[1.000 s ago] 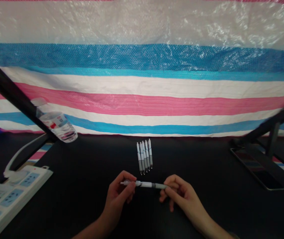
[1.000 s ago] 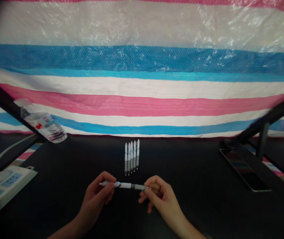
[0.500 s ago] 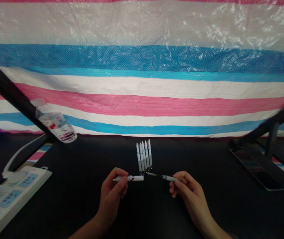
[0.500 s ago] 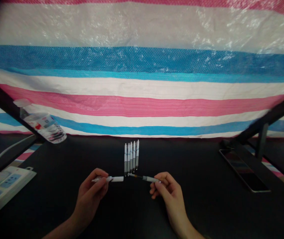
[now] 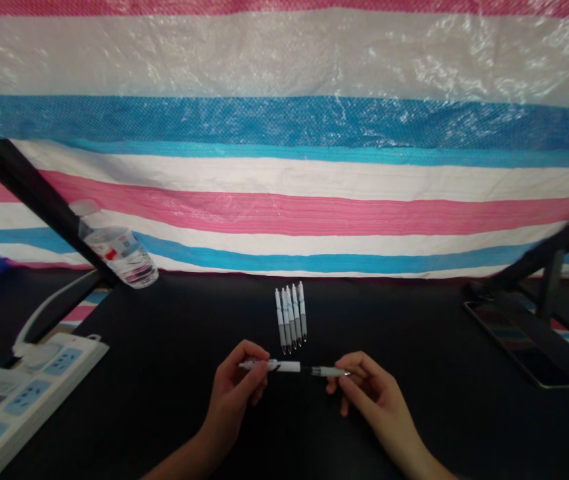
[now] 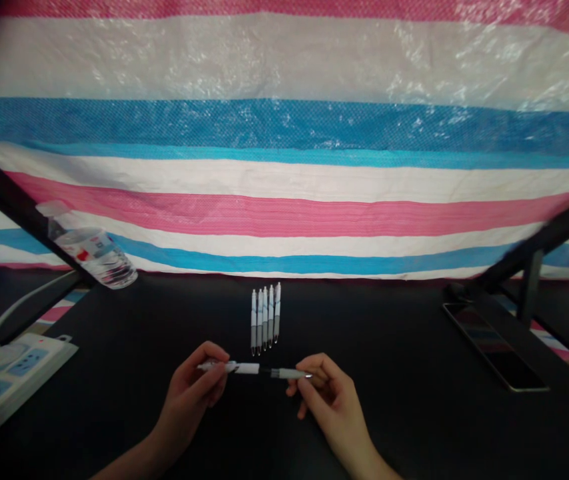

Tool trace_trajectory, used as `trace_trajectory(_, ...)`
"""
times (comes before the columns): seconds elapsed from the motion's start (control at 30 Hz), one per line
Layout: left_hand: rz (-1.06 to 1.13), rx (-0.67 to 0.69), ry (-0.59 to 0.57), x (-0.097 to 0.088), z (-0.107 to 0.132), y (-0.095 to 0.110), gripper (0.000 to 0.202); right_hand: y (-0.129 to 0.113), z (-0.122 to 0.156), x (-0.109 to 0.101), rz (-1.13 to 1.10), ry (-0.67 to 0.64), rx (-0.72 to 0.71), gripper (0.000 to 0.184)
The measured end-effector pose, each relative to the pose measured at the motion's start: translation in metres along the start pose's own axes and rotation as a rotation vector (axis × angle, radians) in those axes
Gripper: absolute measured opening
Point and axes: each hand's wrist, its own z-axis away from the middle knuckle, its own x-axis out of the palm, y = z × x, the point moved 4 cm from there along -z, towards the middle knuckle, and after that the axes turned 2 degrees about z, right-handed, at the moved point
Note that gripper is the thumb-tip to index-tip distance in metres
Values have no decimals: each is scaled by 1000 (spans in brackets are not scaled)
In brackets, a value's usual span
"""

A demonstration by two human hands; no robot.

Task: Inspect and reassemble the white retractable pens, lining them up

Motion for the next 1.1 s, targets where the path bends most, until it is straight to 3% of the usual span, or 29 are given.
trace_trajectory(0.33, -110, -59, -127, 10, 6, 0, 33, 6, 10, 2, 431, -54, -96, 34)
trace_trajectory(0.47, -101, -45, -167, 10, 6, 0, 33, 8, 11, 4, 433, -132, -66, 49)
trace_trajectory(0.57, -98, -6, -109, 6, 6, 1, 31, 8, 10, 5, 378, -117, -52, 35)
trace_trajectory(0.7, -95, -7, -77, 5, 6, 2, 30, 6, 8, 5, 348, -61, -32, 31)
trace_trajectory(0.83, -87, -34, -80, 6, 6, 1, 32, 6, 7, 6, 371, -126, -39, 41)
trace_trajectory(1.03, -92, -19, -75, 7, 6, 2, 31, 9, 6, 4, 375, -75, -43, 28)
trace_trajectory(1.1, -85, -22, -87, 8, 6, 2, 34, 9, 6, 6, 407, -125, -56, 36)
